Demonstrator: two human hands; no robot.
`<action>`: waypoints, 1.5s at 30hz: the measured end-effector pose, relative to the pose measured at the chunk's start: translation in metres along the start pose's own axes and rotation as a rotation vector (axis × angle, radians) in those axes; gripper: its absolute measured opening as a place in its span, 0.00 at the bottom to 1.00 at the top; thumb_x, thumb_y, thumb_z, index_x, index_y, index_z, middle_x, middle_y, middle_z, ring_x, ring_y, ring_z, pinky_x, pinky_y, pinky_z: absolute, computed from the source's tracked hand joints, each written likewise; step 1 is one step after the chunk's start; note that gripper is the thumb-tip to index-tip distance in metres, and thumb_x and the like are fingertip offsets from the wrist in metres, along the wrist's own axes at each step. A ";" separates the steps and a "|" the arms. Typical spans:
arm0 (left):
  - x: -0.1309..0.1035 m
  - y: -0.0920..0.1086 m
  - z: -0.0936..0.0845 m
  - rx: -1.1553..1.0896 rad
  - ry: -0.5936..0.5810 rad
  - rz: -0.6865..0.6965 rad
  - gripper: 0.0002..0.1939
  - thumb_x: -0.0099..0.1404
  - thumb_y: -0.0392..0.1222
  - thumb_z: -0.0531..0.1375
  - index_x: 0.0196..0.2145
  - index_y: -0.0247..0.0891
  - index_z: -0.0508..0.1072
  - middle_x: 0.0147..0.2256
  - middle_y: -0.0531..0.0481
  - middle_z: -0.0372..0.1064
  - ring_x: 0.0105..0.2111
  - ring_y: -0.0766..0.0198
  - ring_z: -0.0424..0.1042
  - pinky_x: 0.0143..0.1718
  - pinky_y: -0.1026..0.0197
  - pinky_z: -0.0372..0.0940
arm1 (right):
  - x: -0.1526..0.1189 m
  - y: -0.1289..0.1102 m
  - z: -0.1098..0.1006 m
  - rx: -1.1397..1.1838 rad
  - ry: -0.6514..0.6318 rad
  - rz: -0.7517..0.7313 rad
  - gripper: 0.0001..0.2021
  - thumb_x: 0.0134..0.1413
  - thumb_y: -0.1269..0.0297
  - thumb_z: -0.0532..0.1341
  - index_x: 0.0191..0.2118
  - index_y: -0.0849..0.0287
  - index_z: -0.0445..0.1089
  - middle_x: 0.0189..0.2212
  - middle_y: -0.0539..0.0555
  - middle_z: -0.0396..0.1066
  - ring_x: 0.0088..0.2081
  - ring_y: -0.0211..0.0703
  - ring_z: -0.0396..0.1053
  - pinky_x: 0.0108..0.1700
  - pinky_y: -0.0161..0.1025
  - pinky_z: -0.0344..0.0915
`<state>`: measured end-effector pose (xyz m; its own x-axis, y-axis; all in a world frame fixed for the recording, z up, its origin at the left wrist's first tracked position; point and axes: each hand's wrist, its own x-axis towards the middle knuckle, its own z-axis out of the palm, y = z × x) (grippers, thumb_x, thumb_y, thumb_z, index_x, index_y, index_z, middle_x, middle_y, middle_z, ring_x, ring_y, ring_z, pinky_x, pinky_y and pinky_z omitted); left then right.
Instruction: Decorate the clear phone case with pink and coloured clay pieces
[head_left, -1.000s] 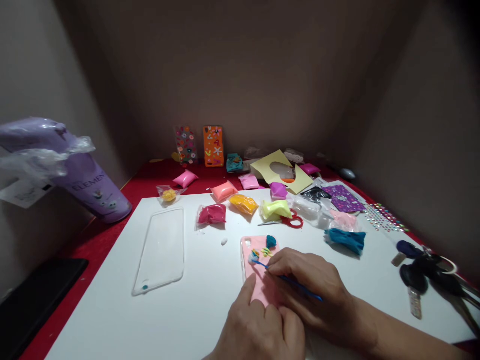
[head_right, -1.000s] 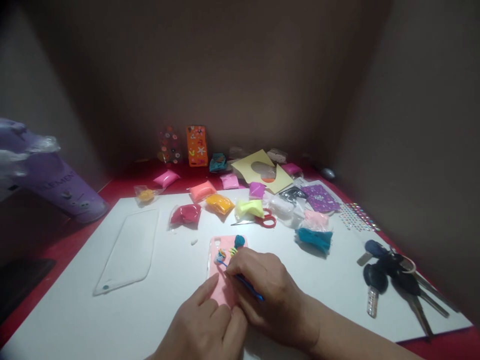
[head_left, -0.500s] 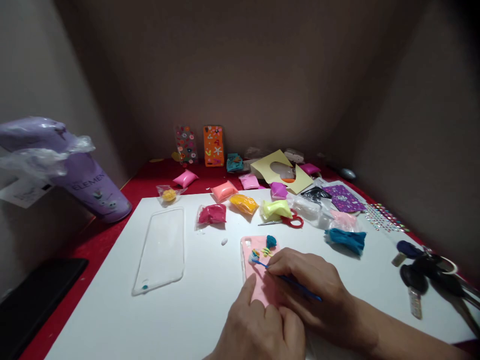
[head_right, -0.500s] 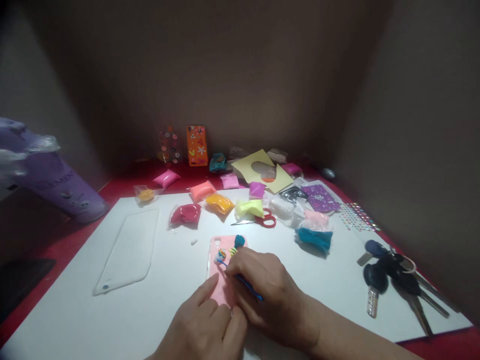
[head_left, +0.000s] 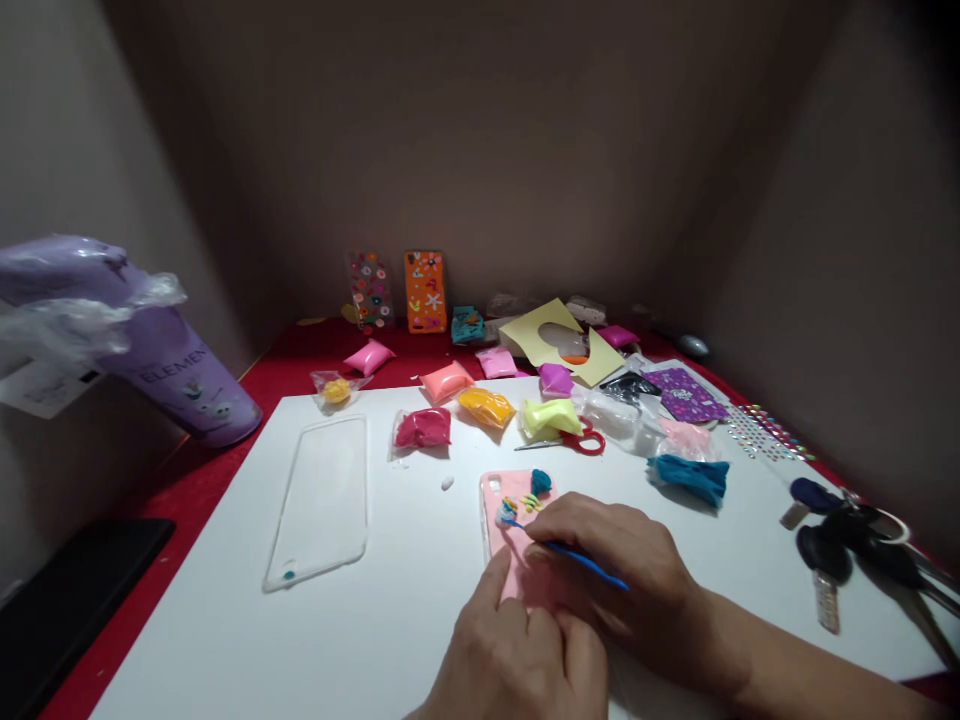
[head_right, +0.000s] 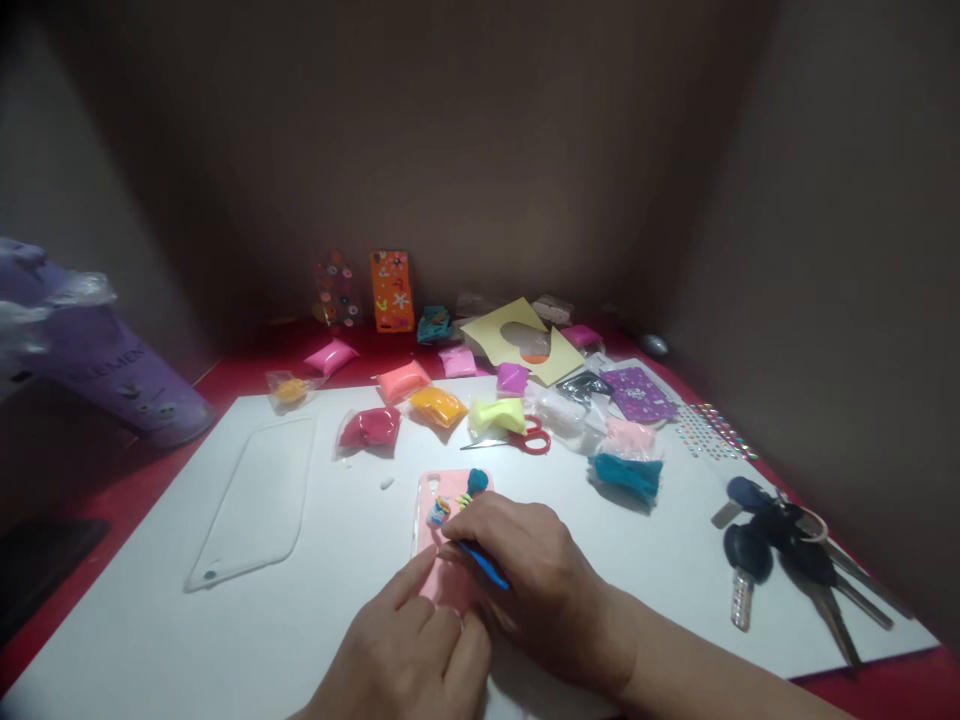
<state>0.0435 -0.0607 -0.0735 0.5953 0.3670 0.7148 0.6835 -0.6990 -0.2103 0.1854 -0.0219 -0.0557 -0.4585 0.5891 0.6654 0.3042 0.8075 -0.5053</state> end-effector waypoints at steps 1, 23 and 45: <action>0.000 0.000 0.000 0.002 0.003 -0.007 0.13 0.46 0.21 0.50 0.16 0.36 0.65 0.10 0.53 0.58 0.11 0.67 0.59 0.33 0.53 0.72 | -0.001 0.001 0.000 0.003 0.003 0.004 0.06 0.57 0.75 0.55 0.38 0.61 0.67 0.28 0.55 0.70 0.29 0.41 0.68 0.30 0.37 0.65; -0.001 0.003 0.000 -0.052 0.022 -0.039 0.13 0.48 0.23 0.48 0.15 0.38 0.61 0.10 0.53 0.57 0.10 0.66 0.58 0.36 0.48 0.70 | -0.004 0.002 0.009 -0.024 0.031 -0.029 0.09 0.56 0.78 0.55 0.40 0.61 0.66 0.33 0.57 0.72 0.36 0.43 0.71 0.34 0.38 0.71; 0.000 0.003 0.000 -0.039 0.045 -0.041 0.12 0.46 0.23 0.49 0.15 0.37 0.63 0.09 0.53 0.56 0.10 0.67 0.56 0.34 0.49 0.71 | 0.000 -0.003 0.001 0.027 0.009 0.074 0.07 0.56 0.77 0.55 0.37 0.62 0.67 0.30 0.56 0.70 0.33 0.43 0.69 0.32 0.39 0.67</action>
<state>0.0456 -0.0627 -0.0735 0.5467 0.3686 0.7519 0.6895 -0.7077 -0.1544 0.1835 -0.0246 -0.0545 -0.4280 0.6473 0.6308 0.3145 0.7610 -0.5675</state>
